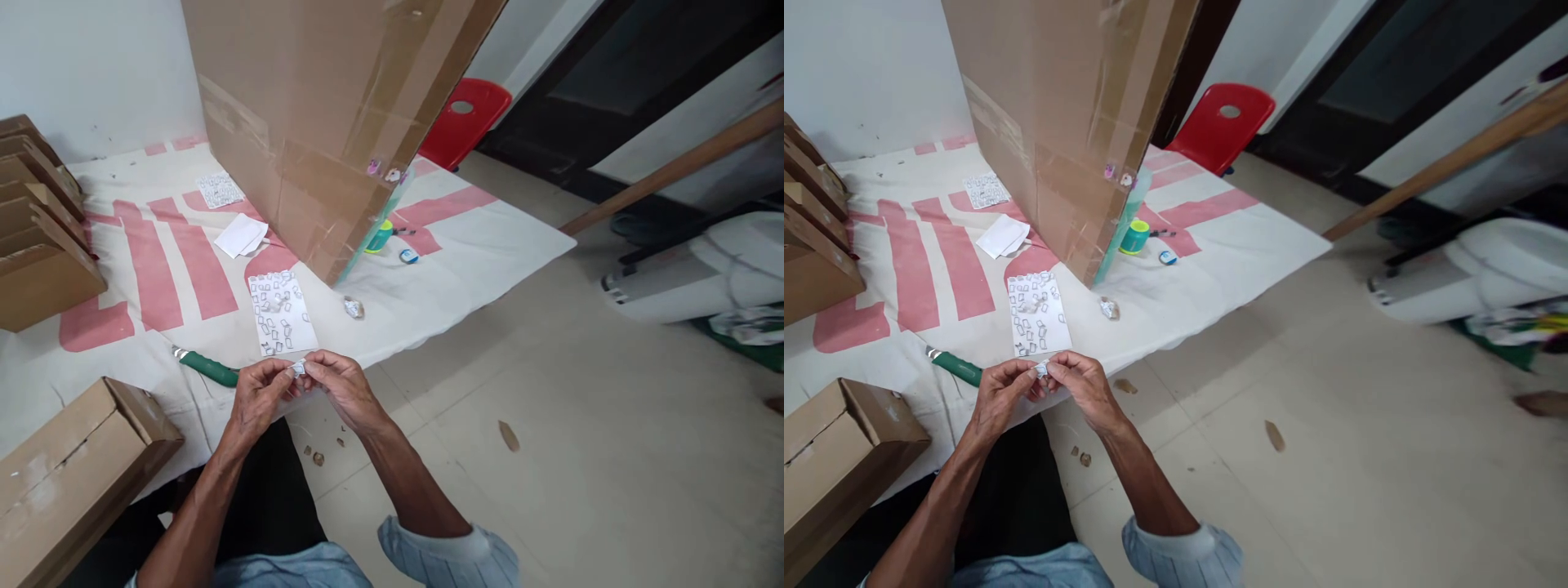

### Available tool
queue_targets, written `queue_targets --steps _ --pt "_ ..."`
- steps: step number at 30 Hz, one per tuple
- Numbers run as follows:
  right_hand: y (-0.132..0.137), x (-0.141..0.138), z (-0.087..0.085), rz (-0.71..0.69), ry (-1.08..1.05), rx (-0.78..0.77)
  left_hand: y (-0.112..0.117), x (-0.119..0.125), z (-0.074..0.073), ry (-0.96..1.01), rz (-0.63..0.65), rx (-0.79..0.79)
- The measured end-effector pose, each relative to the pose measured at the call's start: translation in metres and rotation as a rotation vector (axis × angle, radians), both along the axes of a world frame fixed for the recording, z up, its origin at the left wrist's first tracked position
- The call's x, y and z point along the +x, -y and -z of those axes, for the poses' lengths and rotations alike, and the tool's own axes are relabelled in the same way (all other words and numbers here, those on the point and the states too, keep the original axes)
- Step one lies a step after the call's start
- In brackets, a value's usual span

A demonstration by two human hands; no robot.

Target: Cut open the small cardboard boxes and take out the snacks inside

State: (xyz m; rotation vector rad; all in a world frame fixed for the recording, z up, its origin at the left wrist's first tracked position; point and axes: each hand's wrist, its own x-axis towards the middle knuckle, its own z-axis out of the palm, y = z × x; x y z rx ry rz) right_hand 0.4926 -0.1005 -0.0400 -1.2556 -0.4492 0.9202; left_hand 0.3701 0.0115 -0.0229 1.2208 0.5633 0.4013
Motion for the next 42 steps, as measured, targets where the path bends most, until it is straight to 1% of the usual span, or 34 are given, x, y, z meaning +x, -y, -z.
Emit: queue_targets --steps 4,7,10,14,19,23,25,28,30,33,36,38,42 --pt "-0.002 -0.002 0.0 0.011 -0.117 0.029 -0.002 -0.001 0.003 -0.007 -0.002 -0.088" --pt "-0.002 -0.002 -0.001 0.016 -0.128 0.032 -0.003 0.0 0.004 -0.016 -0.009 -0.092" --pt "-0.001 -0.001 -0.002 -0.01 -0.114 0.034 -0.003 0.0 0.002 -0.017 -0.004 -0.09" --pt "0.003 0.0 -0.005 -0.048 -0.053 0.028 -0.003 0.0 -0.001 -0.038 -0.013 -0.086" --pt "0.003 0.002 -0.013 -0.038 0.12 -0.036 -0.002 0.0 -0.001 -0.051 -0.021 -0.058" --pt "0.001 0.003 -0.017 -0.023 0.191 -0.057 -0.002 -0.001 -0.002 -0.042 -0.015 -0.098" --pt "0.001 0.002 -0.016 -0.024 0.159 -0.048 -0.003 -0.002 -0.002 -0.027 0.007 -0.154" --pt "0.0 0.0 -0.012 -0.049 0.033 -0.008 -0.003 -0.003 -0.003 -0.004 0.043 -0.242" --pt "0.0 -0.002 -0.011 -0.072 -0.044 0.012 -0.003 -0.004 -0.003 0.006 0.048 -0.258" --pt "-0.001 -0.003 -0.012 -0.063 -0.073 0.022 -0.001 -0.005 -0.001 0.024 0.014 -0.159" --pt "0.0 -0.004 -0.014 -0.035 -0.065 0.022 0.0 -0.007 0.001 0.066 -0.071 0.009" --pt "0.001 -0.004 -0.015 -0.026 -0.067 0.019 0.0 -0.009 0.0 0.09 -0.114 0.145" --pt "0.004 -0.007 -0.017 -0.021 -0.07 0.023 -0.005 -0.012 -0.009 0.158 -0.075 0.467"
